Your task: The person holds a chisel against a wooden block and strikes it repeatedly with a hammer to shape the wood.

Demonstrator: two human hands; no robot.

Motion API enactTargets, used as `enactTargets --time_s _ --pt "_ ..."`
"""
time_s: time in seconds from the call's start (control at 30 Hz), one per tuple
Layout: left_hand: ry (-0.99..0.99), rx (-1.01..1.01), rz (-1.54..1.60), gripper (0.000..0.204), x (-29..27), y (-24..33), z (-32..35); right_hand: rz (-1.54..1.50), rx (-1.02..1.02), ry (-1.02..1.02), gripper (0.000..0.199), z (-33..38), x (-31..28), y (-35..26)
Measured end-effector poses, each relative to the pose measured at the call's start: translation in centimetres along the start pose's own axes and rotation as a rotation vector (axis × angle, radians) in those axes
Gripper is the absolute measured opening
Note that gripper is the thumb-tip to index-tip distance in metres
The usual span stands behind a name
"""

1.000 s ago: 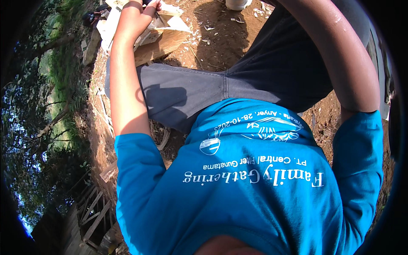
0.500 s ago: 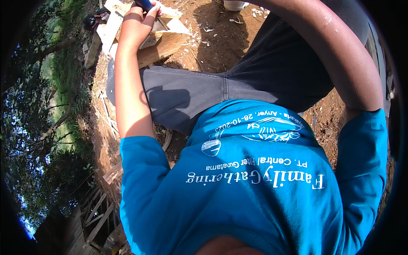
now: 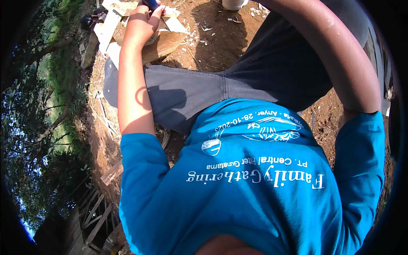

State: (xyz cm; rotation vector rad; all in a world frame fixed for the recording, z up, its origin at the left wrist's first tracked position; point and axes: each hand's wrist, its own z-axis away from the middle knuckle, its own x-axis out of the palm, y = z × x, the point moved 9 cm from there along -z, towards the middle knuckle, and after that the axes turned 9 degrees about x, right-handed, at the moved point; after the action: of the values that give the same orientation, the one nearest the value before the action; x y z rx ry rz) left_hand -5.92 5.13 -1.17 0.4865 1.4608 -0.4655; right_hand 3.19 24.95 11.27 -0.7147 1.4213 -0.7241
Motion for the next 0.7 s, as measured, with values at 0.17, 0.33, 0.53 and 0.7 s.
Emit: enactTargets --time_s 0.17,0.33,0.53,0.7 --pt "0.07 0.111 0.017 0.04 -1.7 3.4 0.0 0.142 0.1 -0.126 0.037 -1.5 2.4 3.1" --pt "-0.155 0.048 -0.046 0.045 0.0 2.7 -0.3 -0.026 0.021 -0.04 0.038 -0.4 0.4 1.8" --pt "0.07 0.197 0.097 0.041 1.4 3.1 -1.7 0.01 -0.138 0.139 0.034 0.1 0.8 2.6" --pt "0.04 0.212 0.385 0.024 3.9 0.6 -0.1 -0.04 -0.02 -0.036 0.033 1.3 0.8 0.5"
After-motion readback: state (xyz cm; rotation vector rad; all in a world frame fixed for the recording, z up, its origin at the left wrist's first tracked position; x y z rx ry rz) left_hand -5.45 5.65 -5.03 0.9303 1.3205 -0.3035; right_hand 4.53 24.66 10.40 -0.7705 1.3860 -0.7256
